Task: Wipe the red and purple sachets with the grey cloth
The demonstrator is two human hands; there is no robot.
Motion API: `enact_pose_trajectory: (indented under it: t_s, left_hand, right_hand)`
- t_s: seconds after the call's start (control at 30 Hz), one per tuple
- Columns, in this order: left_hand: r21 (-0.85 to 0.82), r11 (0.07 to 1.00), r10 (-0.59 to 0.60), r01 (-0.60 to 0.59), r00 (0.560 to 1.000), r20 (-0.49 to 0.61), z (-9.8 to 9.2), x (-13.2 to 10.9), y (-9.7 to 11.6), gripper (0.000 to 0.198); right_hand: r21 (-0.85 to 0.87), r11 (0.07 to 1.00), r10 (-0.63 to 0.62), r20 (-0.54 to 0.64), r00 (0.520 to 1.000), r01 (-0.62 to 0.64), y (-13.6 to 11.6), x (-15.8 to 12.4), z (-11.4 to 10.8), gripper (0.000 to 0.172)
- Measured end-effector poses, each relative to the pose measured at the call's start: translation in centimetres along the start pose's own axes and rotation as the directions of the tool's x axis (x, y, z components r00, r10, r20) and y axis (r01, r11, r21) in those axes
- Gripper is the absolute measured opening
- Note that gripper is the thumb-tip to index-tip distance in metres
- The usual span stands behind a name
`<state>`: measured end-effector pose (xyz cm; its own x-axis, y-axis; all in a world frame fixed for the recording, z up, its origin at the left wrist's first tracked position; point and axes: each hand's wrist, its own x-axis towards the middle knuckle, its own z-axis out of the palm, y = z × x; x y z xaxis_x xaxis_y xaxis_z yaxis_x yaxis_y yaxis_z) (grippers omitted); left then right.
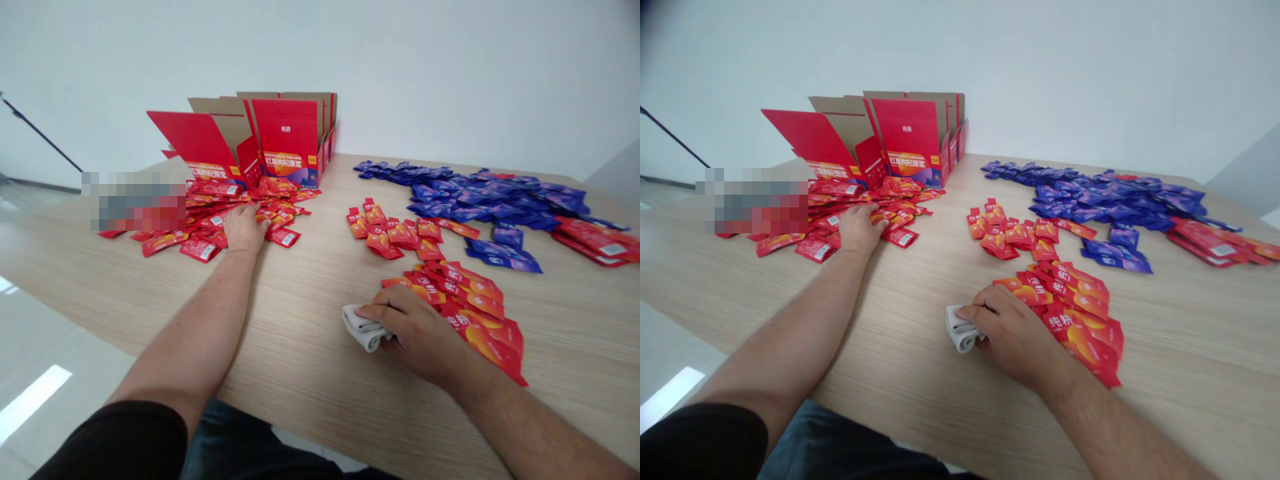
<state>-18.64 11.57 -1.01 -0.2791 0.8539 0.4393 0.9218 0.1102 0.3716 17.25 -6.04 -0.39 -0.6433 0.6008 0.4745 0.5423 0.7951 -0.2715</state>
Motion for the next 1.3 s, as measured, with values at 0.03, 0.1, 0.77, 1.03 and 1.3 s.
enact_pose_trajectory:
  t_s: [0.03, 0.1, 0.77, 1.03, 1.3]
  left_hand:
    - [0.006, 1.000, -0.005, 0.005, 1.000, -0.004, 0.0, 0.0, 0.0, 0.056]
    - [0.002, 1.000, -0.006, 0.006, 1.000, -0.021, -0.3, -0.1, 0.3, 0.055]
    - [-0.511, 0.854, 0.344, -0.095, 0.840, 0.420, 1.6, -7.1, 14.8, 0.045]
    - [-0.405, 0.913, 0.264, -0.051, 0.831, 0.490, 5.9, -6.1, 21.6, 0.034]
    - [-0.580, 0.559, 0.108, 0.593, 0.641, 0.760, 3.3, -7.9, 19.5, 0.010]
  right_hand:
    - [-0.001, 1.000, 0.001, 0.003, 1.000, -0.001, 0.0, 0.0, 0.0, 0.040]
    - [0.000, 1.000, 0.010, 0.014, 1.000, -0.010, 0.0, 0.1, -0.1, 0.040]
    - [0.080, 0.996, 0.041, 0.030, 0.999, -0.044, -0.2, 0.4, 0.2, 0.034]
    - [0.056, 0.997, 0.051, 0.024, 0.998, -0.052, 0.4, 0.5, 0.1, 0.034]
    - [0.057, 0.998, 0.015, -0.041, 0.999, -0.013, 1.0, 0.6, 0.6, 0.034]
